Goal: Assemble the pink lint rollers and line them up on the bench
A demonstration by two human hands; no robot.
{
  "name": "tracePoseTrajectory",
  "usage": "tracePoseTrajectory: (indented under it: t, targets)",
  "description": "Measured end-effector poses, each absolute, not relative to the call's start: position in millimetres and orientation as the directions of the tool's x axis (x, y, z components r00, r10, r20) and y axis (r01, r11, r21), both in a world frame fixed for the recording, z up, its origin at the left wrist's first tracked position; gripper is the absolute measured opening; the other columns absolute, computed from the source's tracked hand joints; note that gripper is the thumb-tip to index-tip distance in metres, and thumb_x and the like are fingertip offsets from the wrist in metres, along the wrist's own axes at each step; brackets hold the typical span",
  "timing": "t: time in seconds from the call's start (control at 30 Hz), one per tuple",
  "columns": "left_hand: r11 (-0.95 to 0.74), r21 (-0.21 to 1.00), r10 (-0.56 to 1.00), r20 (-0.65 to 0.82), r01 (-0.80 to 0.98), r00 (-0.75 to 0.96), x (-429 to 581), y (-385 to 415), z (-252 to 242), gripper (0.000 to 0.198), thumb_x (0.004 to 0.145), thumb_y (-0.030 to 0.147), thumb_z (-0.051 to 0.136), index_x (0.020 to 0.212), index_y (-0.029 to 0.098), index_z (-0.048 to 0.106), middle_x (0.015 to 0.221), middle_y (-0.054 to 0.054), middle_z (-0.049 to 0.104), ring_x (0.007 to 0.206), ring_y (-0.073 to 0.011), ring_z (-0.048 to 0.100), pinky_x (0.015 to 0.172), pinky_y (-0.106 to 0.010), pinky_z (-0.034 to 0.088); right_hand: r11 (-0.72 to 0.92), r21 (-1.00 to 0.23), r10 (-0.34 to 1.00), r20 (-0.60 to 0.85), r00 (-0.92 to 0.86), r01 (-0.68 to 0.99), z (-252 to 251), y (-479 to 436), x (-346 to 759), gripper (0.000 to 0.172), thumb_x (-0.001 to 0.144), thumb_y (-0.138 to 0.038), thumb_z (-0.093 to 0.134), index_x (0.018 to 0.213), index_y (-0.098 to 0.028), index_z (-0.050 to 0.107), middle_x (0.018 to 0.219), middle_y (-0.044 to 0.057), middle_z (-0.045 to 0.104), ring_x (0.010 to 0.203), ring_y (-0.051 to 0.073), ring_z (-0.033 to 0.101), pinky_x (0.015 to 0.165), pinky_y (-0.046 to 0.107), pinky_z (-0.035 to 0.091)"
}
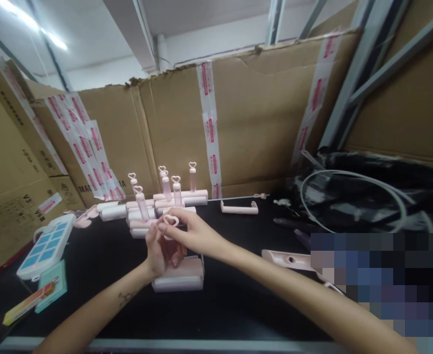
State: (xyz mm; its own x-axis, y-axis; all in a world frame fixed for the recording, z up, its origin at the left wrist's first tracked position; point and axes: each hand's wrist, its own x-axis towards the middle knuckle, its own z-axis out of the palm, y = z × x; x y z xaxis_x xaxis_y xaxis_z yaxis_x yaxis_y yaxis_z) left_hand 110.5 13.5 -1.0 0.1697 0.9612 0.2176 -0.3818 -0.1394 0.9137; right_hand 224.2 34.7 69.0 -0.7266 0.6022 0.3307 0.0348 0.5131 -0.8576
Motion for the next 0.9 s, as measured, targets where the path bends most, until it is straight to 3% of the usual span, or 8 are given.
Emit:
tracePoseTrajectory:
  t: [0.1, 0.2, 0.3, 0.47, 0.6, 0.8, 0.9]
  targets:
    - [-0.094, 0.917, 0.965, 0.180, -0.388, 0.191, 110.2, 12.7, 0.9, 0.078, 0.060, 0.086, 0.030, 0.070, 0.014, 0.058, 0.031, 0.004, 0.041, 0.024, -0.0086, 0.036, 0.026, -0.018, 0.020, 0.398, -0.913, 0.540, 0.158, -0.827, 0.085, 63.4, 36.4, 223.8, 0.050, 0.087, -0.054, 0.043, 0.122, -0.019, 0.048, 0.067, 0.000, 0.062, 0.042, 0.012, 0.056, 0.038, 0.021, 0.045]
    - [-0.042, 0.925, 0.974, 0.123, -0.377, 0.192, 110.6, 9.8, 7.1, 0.074, 0.054, 0.086, 0.037, 0.072, 0.016, 0.055, 0.032, 0.006, 0.041, 0.024, -0.0088, 0.035, 0.026, -0.019, 0.021, 0.406, -0.907, 0.443, 0.088, -0.892, 0.112, 63.5, 39.5, 224.5, 0.055, 0.090, -0.058, 0.031, 0.126, -0.020, 0.046, 0.078, 0.004, 0.064, 0.047, 0.012, 0.060, 0.040, 0.022, 0.047]
    - [0.007, 0.943, 0.980, 0.059, -0.334, 0.188, 110.6, 6.3, 14.4, 0.065, 0.050, 0.083, 0.047, 0.058, 0.018, 0.048, 0.030, 0.007, 0.036, 0.022, -0.0047, 0.022, 0.024, -0.019, 0.015, 0.518, -0.847, 0.391, 0.114, -0.913, 0.116, 67.2, 42.6, 224.9, 0.049, 0.092, -0.052, 0.032, 0.124, -0.021, 0.052, 0.093, 0.008, 0.065, 0.069, 0.017, 0.066, 0.053, 0.024, 0.053]
    - [0.074, 0.945, 0.962, 0.016, -0.319, 0.272, 107.6, 2.5, 19.9, 0.053, 0.058, 0.071, 0.048, 0.042, 0.021, 0.039, 0.027, 0.006, 0.025, 0.023, -0.0047, 0.017, 0.025, -0.022, 0.008, 0.737, -0.669, 0.353, 0.251, -0.901, 0.102, 72.0, 42.6, 223.4, 0.036, 0.091, -0.025, 0.037, 0.120, -0.024, 0.059, 0.110, 0.005, 0.063, 0.093, 0.020, 0.062, 0.079, 0.029, 0.051]
    - [0.064, 0.940, 0.949, 0.047, -0.336, 0.311, 104.4, 2.8, 17.1, 0.050, 0.060, 0.068, 0.045, 0.043, 0.022, 0.035, 0.028, 0.006, 0.023, 0.025, -0.0048, 0.017, 0.027, -0.023, 0.009, 0.762, -0.636, 0.367, 0.268, -0.891, 0.122, 71.7, 38.0, 220.3, 0.040, 0.087, -0.015, 0.039, 0.121, -0.026, 0.058, 0.113, 0.002, 0.061, 0.092, 0.018, 0.061, 0.083, 0.028, 0.049]
    - [-0.005, 0.955, 0.941, 0.104, -0.296, 0.321, 105.6, 7.0, 6.4, 0.054, 0.067, 0.071, 0.036, 0.043, 0.022, 0.032, 0.028, 0.005, 0.021, 0.024, -0.0061, 0.019, 0.027, -0.022, 0.012, 0.760, -0.648, 0.372, 0.360, -0.856, 0.058, 63.1, 33.9, 216.1, 0.034, 0.090, -0.021, 0.037, 0.112, -0.023, 0.062, 0.115, 0.004, 0.057, 0.100, 0.019, 0.057, 0.088, 0.031, 0.046]
    - [-0.092, 0.965, 0.931, 0.172, -0.247, 0.323, 103.8, 6.5, 7.8, 0.056, 0.066, 0.074, 0.034, 0.048, 0.021, 0.036, 0.031, 0.006, 0.026, 0.026, -0.0070, 0.024, 0.029, -0.022, 0.019, 0.694, -0.710, 0.444, 0.291, -0.847, 0.120, 61.0, 32.4, 219.4, 0.034, 0.093, -0.030, 0.033, 0.115, -0.023, 0.058, 0.112, 0.006, 0.058, 0.079, 0.016, 0.063, 0.074, 0.031, 0.051]
